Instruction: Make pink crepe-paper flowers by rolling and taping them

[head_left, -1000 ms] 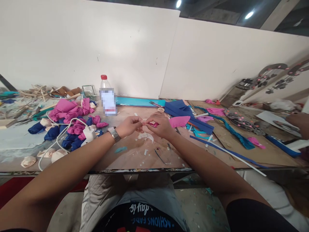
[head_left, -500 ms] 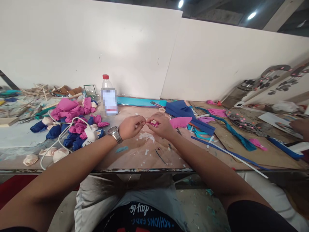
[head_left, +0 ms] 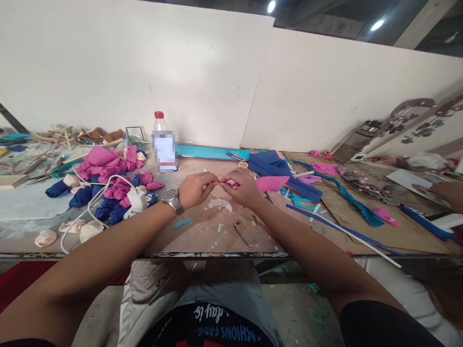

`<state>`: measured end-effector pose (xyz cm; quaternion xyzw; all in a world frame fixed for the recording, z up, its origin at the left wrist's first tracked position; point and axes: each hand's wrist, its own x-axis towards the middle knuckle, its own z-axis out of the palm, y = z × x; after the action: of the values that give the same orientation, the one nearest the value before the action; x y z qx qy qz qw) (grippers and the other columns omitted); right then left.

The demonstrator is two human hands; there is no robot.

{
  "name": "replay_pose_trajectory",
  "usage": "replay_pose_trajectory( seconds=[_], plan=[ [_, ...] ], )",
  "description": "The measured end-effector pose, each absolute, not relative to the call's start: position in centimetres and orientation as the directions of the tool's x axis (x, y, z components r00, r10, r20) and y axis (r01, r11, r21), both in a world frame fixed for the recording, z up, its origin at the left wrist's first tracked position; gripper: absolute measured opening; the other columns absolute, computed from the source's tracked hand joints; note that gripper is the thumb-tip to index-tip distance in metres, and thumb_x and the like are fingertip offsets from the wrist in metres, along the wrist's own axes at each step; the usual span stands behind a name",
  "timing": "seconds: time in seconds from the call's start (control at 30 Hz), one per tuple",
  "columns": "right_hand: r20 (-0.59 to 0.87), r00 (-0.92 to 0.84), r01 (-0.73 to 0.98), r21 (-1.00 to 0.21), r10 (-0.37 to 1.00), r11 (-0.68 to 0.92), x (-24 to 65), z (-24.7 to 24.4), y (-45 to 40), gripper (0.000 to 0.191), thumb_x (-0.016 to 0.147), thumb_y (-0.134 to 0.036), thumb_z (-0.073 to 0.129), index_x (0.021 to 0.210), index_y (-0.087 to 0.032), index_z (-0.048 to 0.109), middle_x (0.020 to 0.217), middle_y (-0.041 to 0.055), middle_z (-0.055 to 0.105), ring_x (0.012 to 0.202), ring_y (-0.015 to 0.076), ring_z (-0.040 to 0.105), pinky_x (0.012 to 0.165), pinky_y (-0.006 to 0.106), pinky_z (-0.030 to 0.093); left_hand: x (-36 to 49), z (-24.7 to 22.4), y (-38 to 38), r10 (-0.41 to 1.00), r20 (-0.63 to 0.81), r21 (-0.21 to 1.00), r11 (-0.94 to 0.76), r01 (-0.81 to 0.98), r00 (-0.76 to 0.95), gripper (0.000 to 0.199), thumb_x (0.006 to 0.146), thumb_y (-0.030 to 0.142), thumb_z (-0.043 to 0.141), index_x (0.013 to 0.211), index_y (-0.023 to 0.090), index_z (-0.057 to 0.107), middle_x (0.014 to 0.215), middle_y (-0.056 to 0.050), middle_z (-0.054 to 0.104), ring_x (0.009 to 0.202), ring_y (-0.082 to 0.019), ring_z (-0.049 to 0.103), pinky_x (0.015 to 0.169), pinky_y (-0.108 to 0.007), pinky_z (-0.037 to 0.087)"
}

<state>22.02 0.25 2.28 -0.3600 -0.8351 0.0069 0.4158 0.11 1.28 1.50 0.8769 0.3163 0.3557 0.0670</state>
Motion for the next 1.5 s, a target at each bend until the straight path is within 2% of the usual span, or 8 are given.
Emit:
replay_pose_trajectory(
  seconds=[0.23, 0.47, 0.77, 0.97, 1.13, 1.2, 1.37, 1.5],
  plan=[
    [0.695, -0.414, 0.617, -0.260, 0.587, 0.743, 22.0, 2.4, 0.2, 0.013, 0.096, -0.036, 0.068, 0.092, -0.025, 0.075, 0.087, 0.0034, 0.078, 0.088, 0.0228, 0.068, 0.092, 0.043, 0.045, 0.2, 1.8, 1.0, 0.640, 0.573, 0.387, -0.761, 0.520, 0.511, 0.029, 0.102, 0.038, 0.049, 0.096, 0.020, 0.070, 0.088, -0.006, 0.074, 0.078, -0.019, 0.065, 0.073, -0.030, 0.044],
    [0.678, -0.452, 0.624, -0.224, 0.579, 0.749, 22.1, 2.5, 0.1, 0.010, 0.096, -0.031, 0.067, 0.094, -0.025, 0.075, 0.090, 0.0037, 0.078, 0.091, 0.0225, 0.067, 0.092, 0.042, 0.043, 0.4, 1.9, 0.9, 0.779, 0.389, 0.707, -0.595, 0.382, 0.492, 0.033, 0.102, 0.042, 0.046, 0.084, 0.019, 0.061, 0.075, -0.003, 0.074, 0.071, -0.017, 0.069, 0.069, -0.028, 0.047],
    [0.673, -0.479, 0.623, -0.193, 0.564, 0.758, 22.0, 2.5, 0.0, 0.015, 0.097, -0.035, 0.065, 0.088, -0.024, 0.071, 0.085, 0.0038, 0.075, 0.088, 0.0225, 0.064, 0.092, 0.043, 0.038, 0.7, 1.1, 1.5, 0.788, 0.278, 0.823, -0.490, 0.288, 0.549, 0.035, 0.103, 0.044, 0.044, 0.080, 0.019, 0.055, 0.073, -0.004, 0.072, 0.072, -0.018, 0.073, 0.067, -0.027, 0.048],
    [0.636, -0.505, 0.629, -0.193, 0.584, 0.753, 22.0, 2.6, -0.2, 0.027, 0.103, -0.039, 0.053, 0.087, -0.021, 0.066, 0.086, 0.0050, 0.073, 0.091, 0.0233, 0.061, 0.093, 0.043, 0.032, 0.8, 1.3, 1.1, 0.768, 0.345, 0.752, -0.570, 0.330, 0.540, 0.035, 0.103, 0.045, 0.046, 0.084, 0.018, 0.059, 0.074, -0.003, 0.073, 0.069, -0.016, 0.069, 0.067, -0.026, 0.048],
    [0.594, -0.490, 0.644, -0.248, 0.638, 0.724, 21.9, 2.5, -0.3, 0.028, 0.102, -0.042, 0.052, 0.089, -0.021, 0.065, 0.090, 0.0050, 0.074, 0.094, 0.0239, 0.061, 0.093, 0.043, 0.032, 0.4, 1.2, 1.3, 0.604, 0.551, 0.334, -0.792, 0.510, 0.576, 0.031, 0.106, 0.037, 0.044, 0.099, 0.020, 0.068, 0.096, -0.007, 0.075, 0.084, -0.020, 0.068, 0.072, -0.030, 0.045],
    [0.598, -0.473, 0.646, -0.264, 0.647, 0.716, 21.9, 2.5, -0.3, 0.026, 0.102, -0.042, 0.053, 0.090, -0.021, 0.066, 0.092, 0.0051, 0.075, 0.096, 0.0240, 0.061, 0.094, 0.043, 0.032, 0.2, 1.1, 1.5, 0.571, 0.570, 0.250, -0.806, 0.537, 0.591, 0.033, 0.107, 0.037, 0.041, 0.104, 0.020, 0.069, 0.098, -0.008, 0.074, 0.086, -0.020, 0.068, 0.073, -0.031, 0.044],
    [0.659, -0.438, 0.656, -0.231, 0.612, 0.719, 21.9, 2.4, -0.3, 0.019, 0.099, -0.037, 0.060, 0.090, -0.022, 0.069, 0.089, 0.0033, 0.075, 0.095, 0.0236, 0.062, 0.093, 0.042, 0.033, 0.0, 0.9, 1.7, 0.537, 0.600, 0.198, -0.818, 0.540, 0.593, 0.036, 0.108, 0.040, 0.039, 0.105, 0.021, 0.070, 0.098, -0.008, 0.074, 0.087, -0.020, 0.068, 0.075, -0.031, 0.045],
    [0.679, -0.461, 0.651, -0.178, 0.571, 0.738, 21.9, 2.6, -0.4, 0.014, 0.098, -0.032, 0.061, 0.089, -0.022, 0.068, 0.088, 0.0024, 0.076, 0.094, 0.0233, 0.062, 0.096, 0.043, 0.032, 0.2, 1.2, 1.3, 0.565, 0.618, 0.270, -0.806, 0.527, 0.547, 0.035, 0.106, 0.041, 0.043, 0.102, 0.020, 0.071, 0.096, -0.008, 0.075, 0.086, -0.020, 0.068, 0.074, -0.030, 0.046]
  ],
)
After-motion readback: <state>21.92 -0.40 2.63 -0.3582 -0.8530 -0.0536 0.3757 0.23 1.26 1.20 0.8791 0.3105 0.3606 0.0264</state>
